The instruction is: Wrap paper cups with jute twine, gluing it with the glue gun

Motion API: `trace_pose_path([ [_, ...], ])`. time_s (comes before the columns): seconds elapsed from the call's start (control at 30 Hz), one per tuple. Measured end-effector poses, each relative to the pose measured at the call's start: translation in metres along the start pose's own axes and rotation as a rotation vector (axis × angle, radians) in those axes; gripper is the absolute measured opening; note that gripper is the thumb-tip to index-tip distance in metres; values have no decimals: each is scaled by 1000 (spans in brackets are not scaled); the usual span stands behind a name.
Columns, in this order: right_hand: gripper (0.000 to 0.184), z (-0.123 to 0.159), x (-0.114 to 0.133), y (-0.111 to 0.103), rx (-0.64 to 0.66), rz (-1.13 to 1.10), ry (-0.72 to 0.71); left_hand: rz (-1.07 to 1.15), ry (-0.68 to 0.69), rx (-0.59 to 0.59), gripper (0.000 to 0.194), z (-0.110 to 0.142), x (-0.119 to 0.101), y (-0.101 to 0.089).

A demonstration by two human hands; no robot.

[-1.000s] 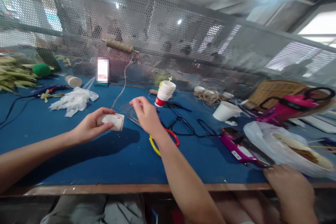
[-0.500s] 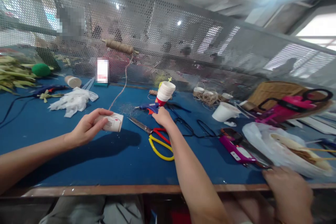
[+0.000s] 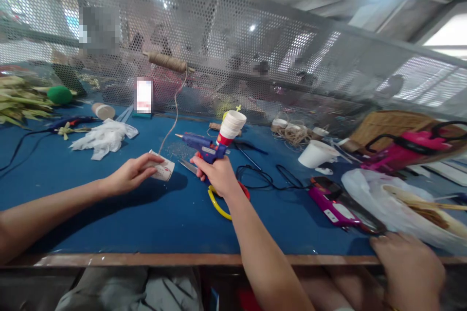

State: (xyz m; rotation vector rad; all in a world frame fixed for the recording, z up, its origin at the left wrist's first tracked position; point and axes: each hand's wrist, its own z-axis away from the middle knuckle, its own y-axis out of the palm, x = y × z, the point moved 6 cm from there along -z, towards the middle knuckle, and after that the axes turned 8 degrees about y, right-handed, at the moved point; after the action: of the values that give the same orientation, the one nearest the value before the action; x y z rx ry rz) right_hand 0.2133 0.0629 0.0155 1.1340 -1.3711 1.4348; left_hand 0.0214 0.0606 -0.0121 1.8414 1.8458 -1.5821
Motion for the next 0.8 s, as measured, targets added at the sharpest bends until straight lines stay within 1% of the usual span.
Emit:
trace_pose_path([
  [0.07, 24, -2, -6, 5, 46, 61, 31, 47, -75, 13, 28, -1, 11, 4],
  [0.13, 26, -3, -9, 6, 89, 110, 58, 111, -133, -34, 28, -1, 19, 3],
  [0.27, 28, -1, -9, 3, 97, 177, 82, 233, -235, -111, 30, -1, 31, 0],
  [0.4, 26, 2, -8, 4, 117, 269, 94, 299, -310, -188, 30, -2, 37, -4],
  [0.53, 25, 7, -4, 8, 163, 309, 71, 429, -401, -306, 32, -1, 39, -4],
  [0.63, 23, 10, 0, 11, 183, 343, 92, 460, -435, -355, 31, -1, 38, -3],
  [0.8, 20, 13, 1, 14, 188, 368, 116, 468, -428, -377, 29, -2, 40, -3],
])
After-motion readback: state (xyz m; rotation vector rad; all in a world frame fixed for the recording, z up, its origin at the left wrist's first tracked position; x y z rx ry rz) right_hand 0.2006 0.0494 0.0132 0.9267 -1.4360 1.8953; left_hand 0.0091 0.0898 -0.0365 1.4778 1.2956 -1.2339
